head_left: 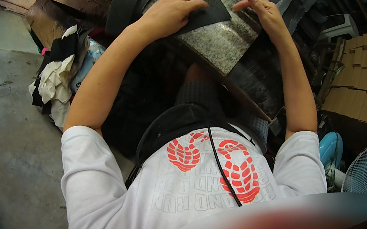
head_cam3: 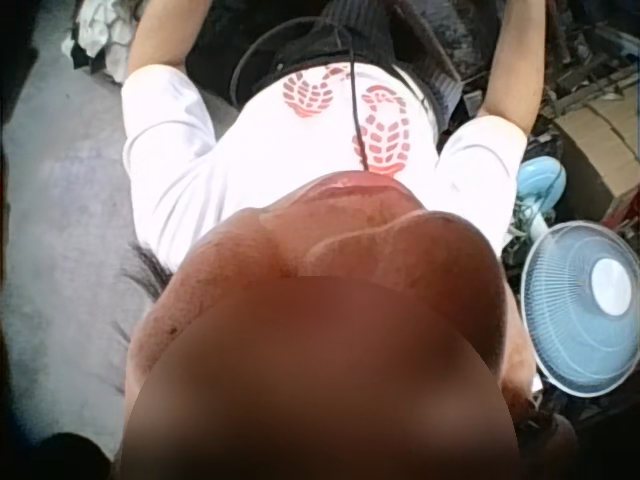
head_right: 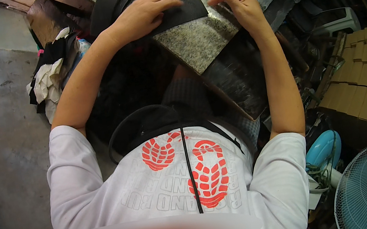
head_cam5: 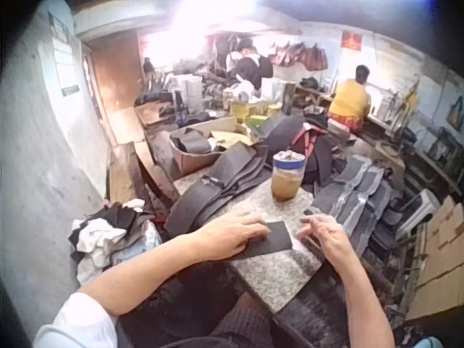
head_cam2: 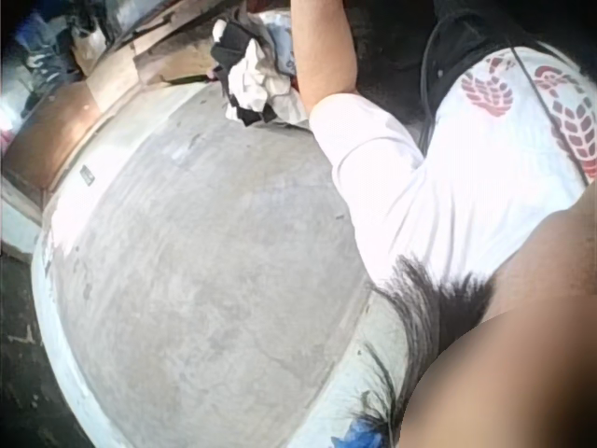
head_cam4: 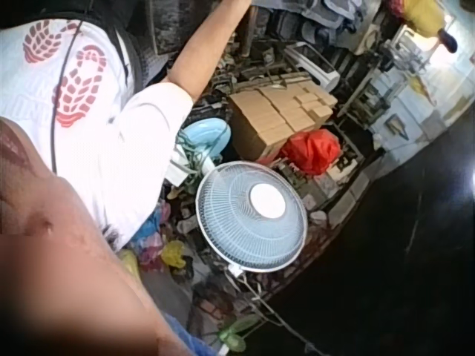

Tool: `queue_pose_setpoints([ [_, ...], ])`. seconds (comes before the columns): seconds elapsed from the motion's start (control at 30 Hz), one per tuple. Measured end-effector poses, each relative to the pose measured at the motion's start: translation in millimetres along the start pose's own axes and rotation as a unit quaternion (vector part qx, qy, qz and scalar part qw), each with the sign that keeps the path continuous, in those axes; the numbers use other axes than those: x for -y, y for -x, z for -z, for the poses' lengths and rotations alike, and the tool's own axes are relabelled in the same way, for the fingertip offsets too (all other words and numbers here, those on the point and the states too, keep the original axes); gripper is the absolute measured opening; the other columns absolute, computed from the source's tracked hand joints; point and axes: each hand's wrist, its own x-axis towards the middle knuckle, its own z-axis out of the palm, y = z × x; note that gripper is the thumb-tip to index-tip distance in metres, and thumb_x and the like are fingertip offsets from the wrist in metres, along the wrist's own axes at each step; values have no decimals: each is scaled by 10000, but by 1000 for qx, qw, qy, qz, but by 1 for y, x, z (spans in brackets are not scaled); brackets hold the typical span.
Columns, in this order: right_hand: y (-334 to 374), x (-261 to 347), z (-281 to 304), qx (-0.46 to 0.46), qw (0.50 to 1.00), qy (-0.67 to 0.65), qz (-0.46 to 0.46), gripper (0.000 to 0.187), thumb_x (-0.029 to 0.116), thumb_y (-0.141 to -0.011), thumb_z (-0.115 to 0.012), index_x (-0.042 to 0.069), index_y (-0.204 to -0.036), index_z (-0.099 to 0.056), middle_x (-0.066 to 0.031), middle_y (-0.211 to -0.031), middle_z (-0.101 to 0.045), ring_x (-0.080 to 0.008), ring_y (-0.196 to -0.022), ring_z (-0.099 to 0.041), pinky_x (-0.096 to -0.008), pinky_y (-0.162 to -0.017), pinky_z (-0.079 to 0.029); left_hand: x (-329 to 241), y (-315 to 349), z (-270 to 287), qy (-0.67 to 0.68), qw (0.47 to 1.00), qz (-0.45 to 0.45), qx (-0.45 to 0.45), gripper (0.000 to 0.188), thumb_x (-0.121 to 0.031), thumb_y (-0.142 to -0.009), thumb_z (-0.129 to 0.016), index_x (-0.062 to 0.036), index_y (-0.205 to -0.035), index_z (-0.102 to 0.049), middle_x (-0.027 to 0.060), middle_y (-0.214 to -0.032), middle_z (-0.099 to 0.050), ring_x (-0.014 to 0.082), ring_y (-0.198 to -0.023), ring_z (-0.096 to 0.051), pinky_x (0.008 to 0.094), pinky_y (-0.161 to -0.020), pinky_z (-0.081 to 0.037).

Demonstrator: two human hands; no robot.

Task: The person repeatedly applies a beige paste from a small jar onto black rubber strips using a small brush. They spread the paste evenly across the surface of each strip and place the treated pieces on a nearby stack.

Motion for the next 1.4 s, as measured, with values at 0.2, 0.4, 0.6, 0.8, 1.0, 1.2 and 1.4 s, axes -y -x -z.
queue_pose_setpoints([
  [0.2,-22,-17,-29,-38,989,130,58,555,472,-1102,-366,123,-1123,-798,-93,-1415,-620,-283,-1364,-423,-413,-1178,-280,-1,-2,-4,61,995,27,76,554,63,-807,-630,-141,-1319,-680,14,-1383,-617,253,-1260,-538,378,-1126,-447],
  [0.4,-34,-27,-39,-52,981,175,67,504,450,-1082,-416,154,-1056,-823,-98,-1390,-634,-329,-1323,-457,-422,-1160,-311,0,-3,-1,65,993,32,90,558,56,-808,-627,-144,-1327,-672,12,-1412,-602,257,-1293,-522,384,-1146,-433],
  [0.6,11,-5,-43,-60,989,129,37,473,408,-1078,-466,113,-1007,-828,-123,-1393,-645,-296,-1331,-530,-393,-1127,-382,2,-4,-2,77,991,41,97,567,51,-807,-622,-144,-1337,-660,22,-1443,-581,268,-1324,-508,397,-1158,-421],
  [0.8,36,12,-44,-107,993,-56,-14,492,430,-1103,-424,87,-1161,-773,-161,-1417,-617,-297,-1358,-518,-369,-1152,-349,6,-11,-7,76,992,39,92,541,34,-819,-600,-132,-1330,-668,57,-1417,-587,278,-1321,-516,396,-1149,-426],
  [1.0,22,-1,-56,-99,990,98,-22,608,543,-1095,-339,106,-1359,-670,-238,-1553,-451,-414,-1507,-300,-455,-1218,-259,19,-24,-22,123,991,30,52,461,13,-867,-598,-122,-1296,-698,74,-1249,-633,280,-1184,-601,389,-1042,-496],
  [1.2,24,-4,-66,-78,972,222,2,600,595,-1071,-331,205,-1363,-681,-229,-1624,-343,-435,-1533,-219,-533,-1242,-139,25,-25,-44,82,996,18,10,421,-7,-935,-590,-149,-1317,-694,84,-1227,-631,280,-1108,-640,377,-966,-527],
  [1.4,31,1,-68,-55,966,248,42,550,569,-1077,-329,261,-1355,-690,-222,-1648,-300,-430,-1544,-186,-573,-1239,-59,29,-31,-50,107,994,33,15,365,-57,-951,-603,-152,-1284,-719,86,-1192,-629,272,-1073,-645,383,-937,-528],
])
